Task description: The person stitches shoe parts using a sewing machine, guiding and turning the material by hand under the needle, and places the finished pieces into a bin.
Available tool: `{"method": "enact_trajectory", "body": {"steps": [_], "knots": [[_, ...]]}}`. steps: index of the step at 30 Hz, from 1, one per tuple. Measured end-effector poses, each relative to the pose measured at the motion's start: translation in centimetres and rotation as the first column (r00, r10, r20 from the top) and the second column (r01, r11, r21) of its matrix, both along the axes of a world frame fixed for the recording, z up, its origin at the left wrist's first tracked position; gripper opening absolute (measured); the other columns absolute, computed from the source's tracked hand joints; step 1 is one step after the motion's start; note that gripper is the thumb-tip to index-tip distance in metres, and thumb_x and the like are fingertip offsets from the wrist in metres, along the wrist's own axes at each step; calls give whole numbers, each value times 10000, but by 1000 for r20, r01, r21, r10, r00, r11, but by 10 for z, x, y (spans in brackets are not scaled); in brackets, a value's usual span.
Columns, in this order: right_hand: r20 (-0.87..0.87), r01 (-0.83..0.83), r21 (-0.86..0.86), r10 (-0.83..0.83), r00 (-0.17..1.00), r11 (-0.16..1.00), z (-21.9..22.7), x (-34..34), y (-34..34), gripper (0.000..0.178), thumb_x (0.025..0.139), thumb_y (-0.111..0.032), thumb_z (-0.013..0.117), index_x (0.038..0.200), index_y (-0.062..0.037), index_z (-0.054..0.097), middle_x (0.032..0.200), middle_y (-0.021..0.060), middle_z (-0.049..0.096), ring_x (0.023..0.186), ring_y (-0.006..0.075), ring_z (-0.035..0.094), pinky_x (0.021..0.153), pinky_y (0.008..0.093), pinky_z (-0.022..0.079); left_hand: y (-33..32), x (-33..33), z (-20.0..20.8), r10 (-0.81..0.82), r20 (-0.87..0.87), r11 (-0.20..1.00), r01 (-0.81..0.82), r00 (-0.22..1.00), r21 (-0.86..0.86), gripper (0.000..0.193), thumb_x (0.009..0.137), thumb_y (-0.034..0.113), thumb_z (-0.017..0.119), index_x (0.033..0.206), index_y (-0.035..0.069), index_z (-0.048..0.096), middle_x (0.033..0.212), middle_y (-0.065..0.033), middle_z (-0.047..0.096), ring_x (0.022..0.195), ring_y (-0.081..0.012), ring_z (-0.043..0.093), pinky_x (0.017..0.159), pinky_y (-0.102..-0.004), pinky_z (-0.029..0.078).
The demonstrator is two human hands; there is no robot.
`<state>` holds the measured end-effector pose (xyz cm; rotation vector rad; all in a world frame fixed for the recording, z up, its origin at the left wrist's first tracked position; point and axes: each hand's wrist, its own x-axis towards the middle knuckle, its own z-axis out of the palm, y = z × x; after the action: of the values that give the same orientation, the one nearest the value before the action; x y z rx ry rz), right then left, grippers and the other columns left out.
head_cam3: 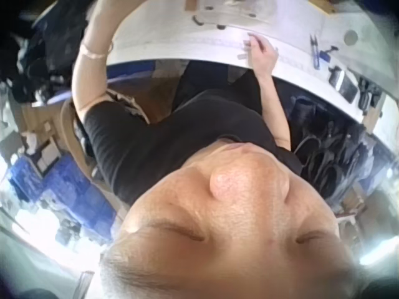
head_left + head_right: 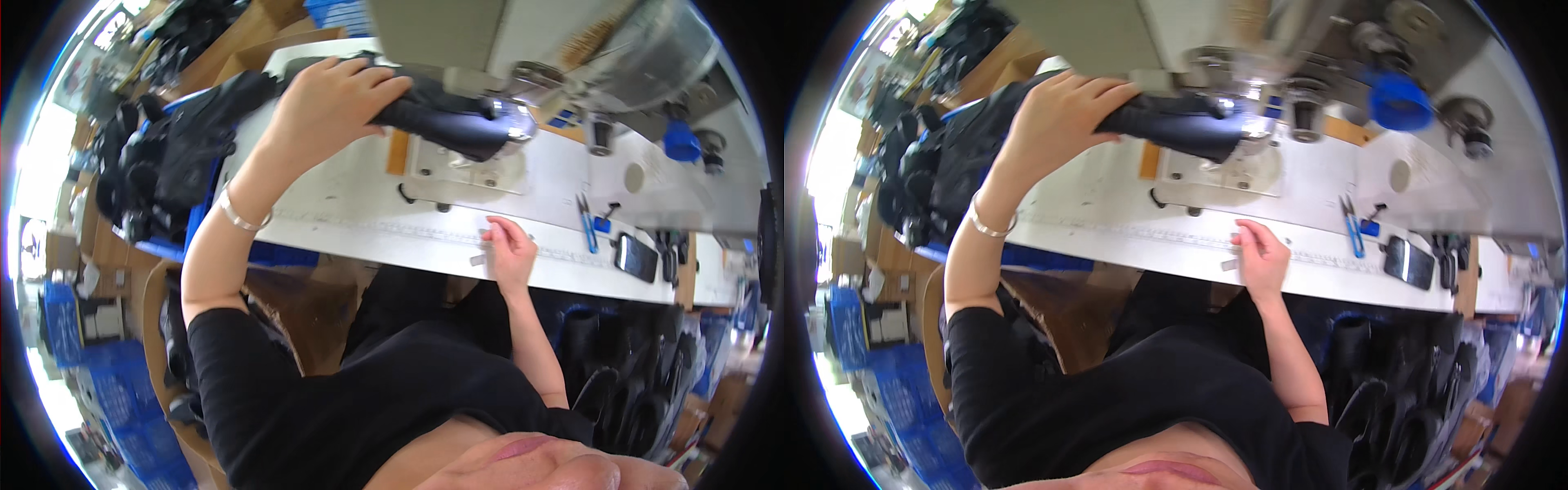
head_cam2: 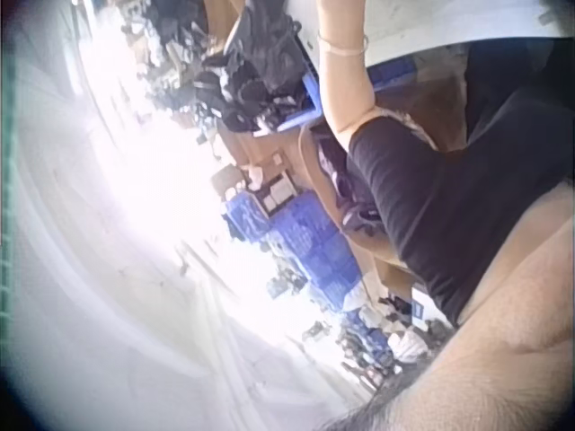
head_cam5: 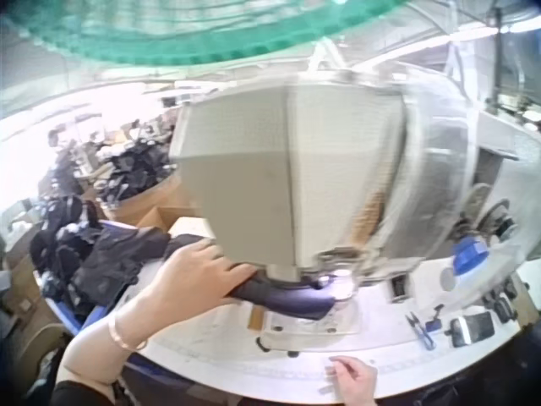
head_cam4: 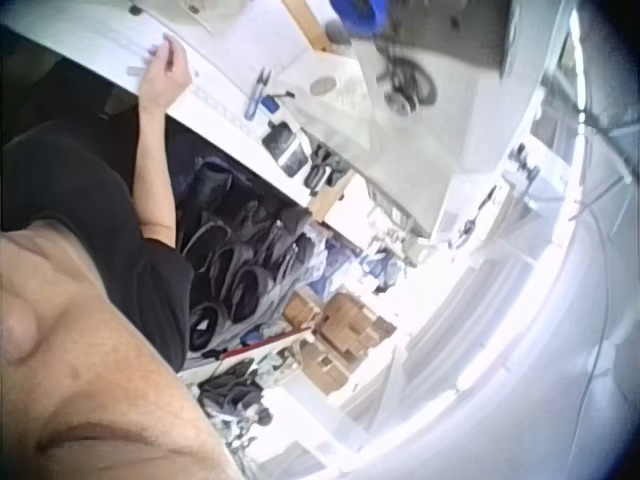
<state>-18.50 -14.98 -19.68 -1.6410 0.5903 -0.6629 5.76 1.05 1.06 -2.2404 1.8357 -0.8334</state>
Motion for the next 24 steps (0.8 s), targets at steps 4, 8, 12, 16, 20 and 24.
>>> {"method": "enact_trajectory", "body": {"steps": [4,8,12,16,20,24], "knots": [[-6,-25,-113,25,1000,993,-3,1,1,172,913,-83,568,1000,26,668,798,71,671,724,106,626,683,242,494,34,-6,-1,138,-9,988,-137,990,65,541,666,341,735,1157,178,576,1108,54,633,980,-142,612,823,-276,503],[-71,-27,-99,20,997,995,-5,0,2,173,926,-80,562,1016,24,666,789,57,657,725,100,610,697,236,484,136,-19,8,271,-44,928,-273,962,-254,505,646,302,753,1116,167,627,1084,19,661,1001,-179,631,807,-283,522],[-137,-76,-193,50,989,978,-8,-1,2,195,938,-118,554,1038,12,660,768,45,644,716,95,583,701,233,470,275,-62,20,683,131,664,-536,719,-521,490,639,259,791,1098,152,654,1061,-32,679,952,-205,658,783,-302,527],[-141,-109,-235,77,987,966,-11,0,2,216,947,-145,558,1058,8,661,797,37,638,731,100,581,702,226,469,413,-128,2,970,222,225,-734,103,-641,527,703,307,754,1188,171,598,1124,-11,647,1018,-223,617,822,-342,496],[-164,-102,-268,58,985,958,-11,2,2,227,950,-156,556,1067,8,661,812,42,630,736,95,574,699,223,470,504,-202,-108,891,263,-223,-861,-371,-458,625,760,329,713,1321,171,488,1270,-43,574,1078,-341,569,909,-441,441],[-132,-111,-239,81,988,965,-8,0,4,226,949,-157,557,1062,10,661,803,39,627,733,95,569,693,224,470,532,-257,-243,843,165,-531,-840,-511,112,469,886,192,495,1355,173,478,1322,-53,539,1126,-360,548,960,-489,424]]}}
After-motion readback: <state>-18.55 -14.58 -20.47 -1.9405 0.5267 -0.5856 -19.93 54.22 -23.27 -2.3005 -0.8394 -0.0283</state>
